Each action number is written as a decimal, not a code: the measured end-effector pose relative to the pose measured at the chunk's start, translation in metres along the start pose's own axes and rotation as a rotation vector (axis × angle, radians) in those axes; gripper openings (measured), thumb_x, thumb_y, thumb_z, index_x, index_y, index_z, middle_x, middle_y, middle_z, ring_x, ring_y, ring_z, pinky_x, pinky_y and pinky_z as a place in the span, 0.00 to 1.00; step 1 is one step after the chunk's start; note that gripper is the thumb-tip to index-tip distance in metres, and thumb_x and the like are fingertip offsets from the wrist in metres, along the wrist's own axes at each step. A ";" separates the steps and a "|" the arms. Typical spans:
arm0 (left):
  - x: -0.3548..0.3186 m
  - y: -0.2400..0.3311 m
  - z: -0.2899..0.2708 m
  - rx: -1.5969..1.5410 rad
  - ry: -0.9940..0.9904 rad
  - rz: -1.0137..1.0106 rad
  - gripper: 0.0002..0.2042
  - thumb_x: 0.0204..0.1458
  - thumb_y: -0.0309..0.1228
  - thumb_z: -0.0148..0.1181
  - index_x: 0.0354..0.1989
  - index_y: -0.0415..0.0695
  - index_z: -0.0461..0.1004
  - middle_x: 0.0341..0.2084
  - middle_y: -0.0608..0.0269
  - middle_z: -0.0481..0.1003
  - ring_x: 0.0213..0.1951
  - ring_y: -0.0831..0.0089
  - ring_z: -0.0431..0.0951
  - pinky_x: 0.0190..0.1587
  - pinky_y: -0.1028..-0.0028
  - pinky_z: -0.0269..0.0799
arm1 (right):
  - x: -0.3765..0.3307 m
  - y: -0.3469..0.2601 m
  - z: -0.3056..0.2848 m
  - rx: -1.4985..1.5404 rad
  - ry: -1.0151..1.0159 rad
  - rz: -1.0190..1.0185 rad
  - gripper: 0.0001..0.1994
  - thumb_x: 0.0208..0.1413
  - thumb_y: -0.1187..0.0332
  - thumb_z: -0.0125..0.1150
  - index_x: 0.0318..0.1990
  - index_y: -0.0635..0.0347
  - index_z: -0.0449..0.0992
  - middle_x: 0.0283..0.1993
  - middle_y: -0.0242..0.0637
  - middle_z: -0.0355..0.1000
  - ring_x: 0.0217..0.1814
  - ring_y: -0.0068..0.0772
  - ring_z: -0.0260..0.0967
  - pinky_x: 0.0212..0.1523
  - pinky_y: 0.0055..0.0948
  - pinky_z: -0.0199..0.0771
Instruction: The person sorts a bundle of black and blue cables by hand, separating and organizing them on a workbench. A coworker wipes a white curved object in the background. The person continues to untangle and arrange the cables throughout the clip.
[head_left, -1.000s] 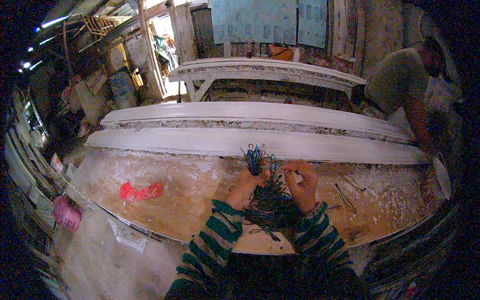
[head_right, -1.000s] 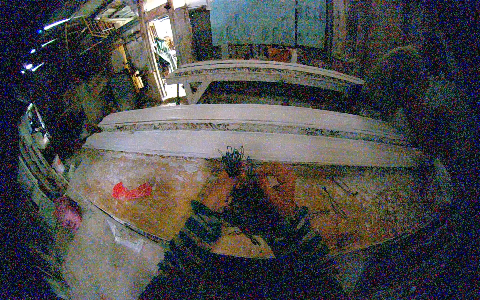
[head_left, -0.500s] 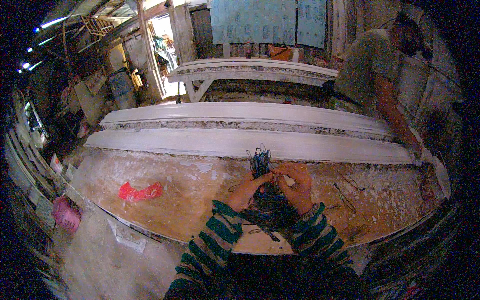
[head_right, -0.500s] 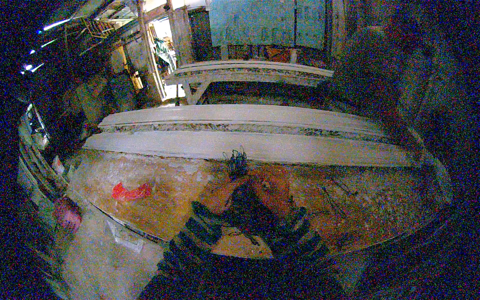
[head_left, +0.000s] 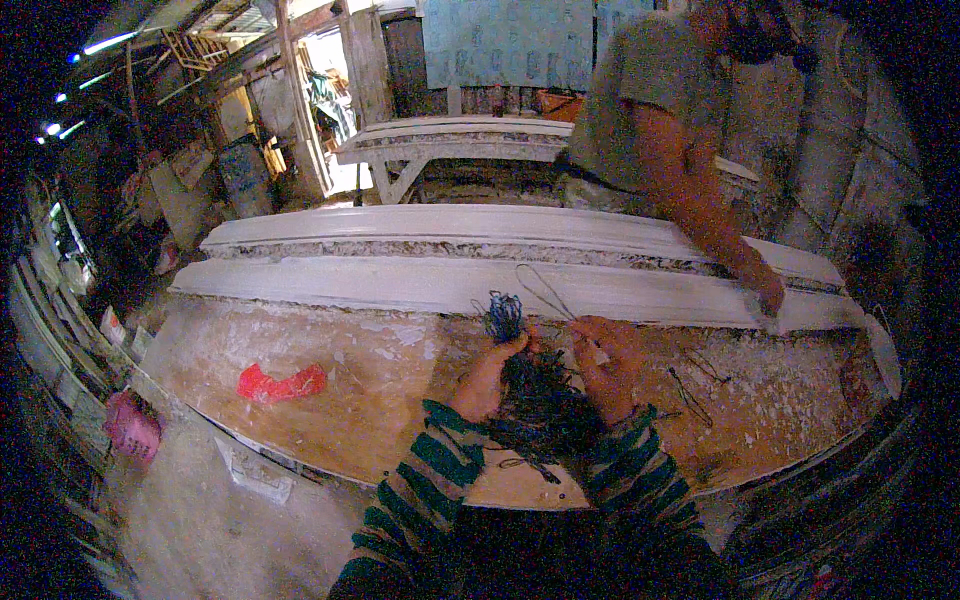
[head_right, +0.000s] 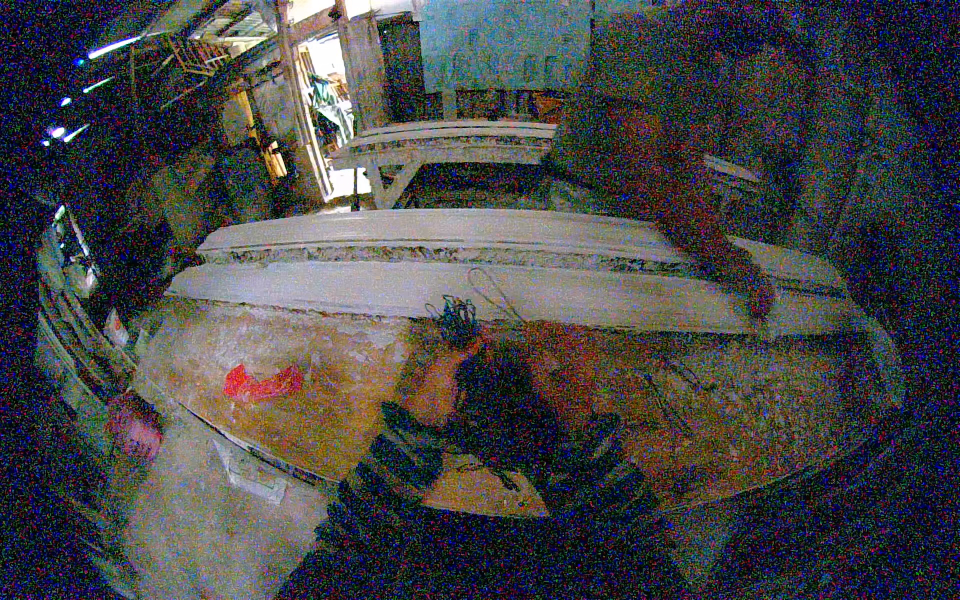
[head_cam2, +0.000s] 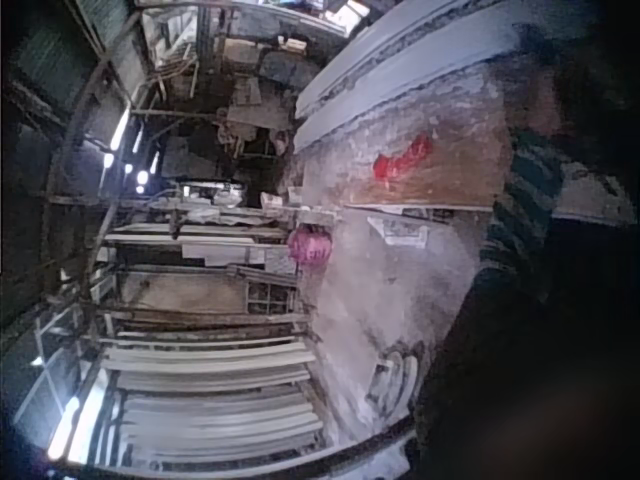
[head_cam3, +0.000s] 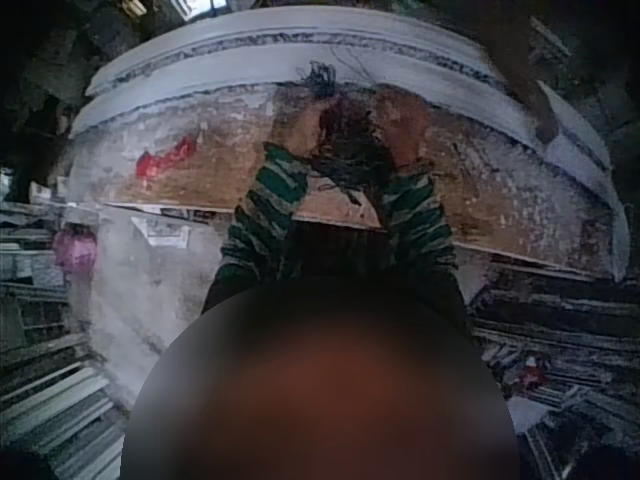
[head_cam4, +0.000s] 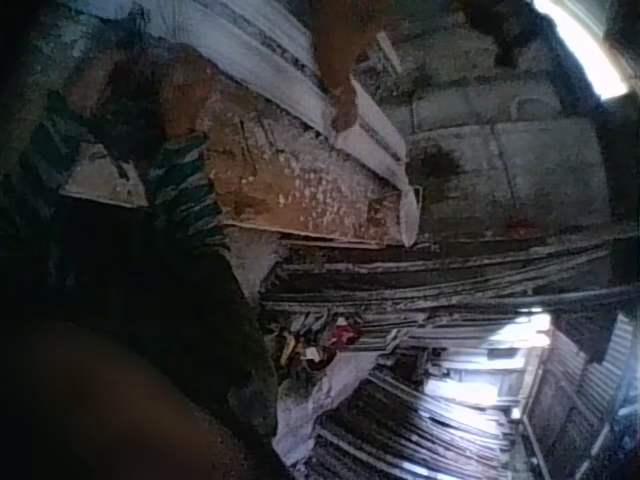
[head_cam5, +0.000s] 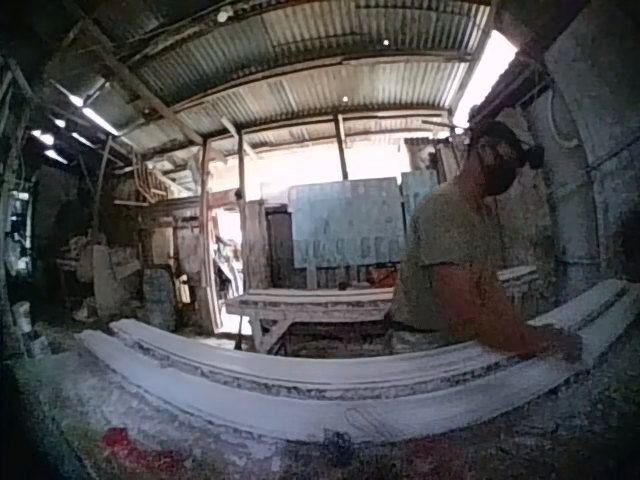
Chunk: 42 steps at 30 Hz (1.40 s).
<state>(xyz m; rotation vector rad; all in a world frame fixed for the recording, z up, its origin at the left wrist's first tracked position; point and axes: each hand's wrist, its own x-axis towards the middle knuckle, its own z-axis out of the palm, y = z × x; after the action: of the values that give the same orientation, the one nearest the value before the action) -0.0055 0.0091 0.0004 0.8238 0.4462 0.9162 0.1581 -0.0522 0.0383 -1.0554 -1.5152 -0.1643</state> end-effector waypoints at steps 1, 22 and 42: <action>0.000 0.001 -0.001 -0.050 -0.012 -0.023 0.10 0.53 0.36 0.54 0.38 0.45 0.73 0.27 0.71 0.73 0.31 0.77 0.72 0.35 0.78 0.68 | -0.001 -0.001 0.001 -0.017 -0.042 -0.038 0.10 0.45 0.77 0.58 0.37 0.57 0.77 0.38 0.39 0.74 0.42 0.39 0.69 0.45 0.34 0.66; -0.009 0.011 0.002 0.292 0.238 0.072 0.11 0.50 0.46 0.57 0.31 0.52 0.71 0.20 0.78 0.62 0.24 0.85 0.60 0.27 0.84 0.54 | -0.001 -0.006 0.013 0.005 -0.555 -0.205 0.14 0.41 0.72 0.59 0.39 0.53 0.76 0.36 0.33 0.74 0.39 0.39 0.69 0.46 0.39 0.61; 0.001 0.035 -0.011 -0.294 0.183 0.579 0.11 0.56 0.42 0.50 0.34 0.48 0.63 0.20 0.71 0.60 0.24 0.77 0.63 0.34 0.73 0.64 | -0.021 0.030 0.029 -0.457 -0.879 0.043 0.17 0.46 0.71 0.56 0.46 0.46 0.72 0.50 0.34 0.69 0.55 0.41 0.63 0.54 0.54 0.54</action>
<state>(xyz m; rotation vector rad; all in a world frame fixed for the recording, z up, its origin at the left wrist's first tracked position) -0.0305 0.0269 0.0212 0.6052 0.2193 1.5622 0.1548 -0.0264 -0.0009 -1.6497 -2.3026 -0.0044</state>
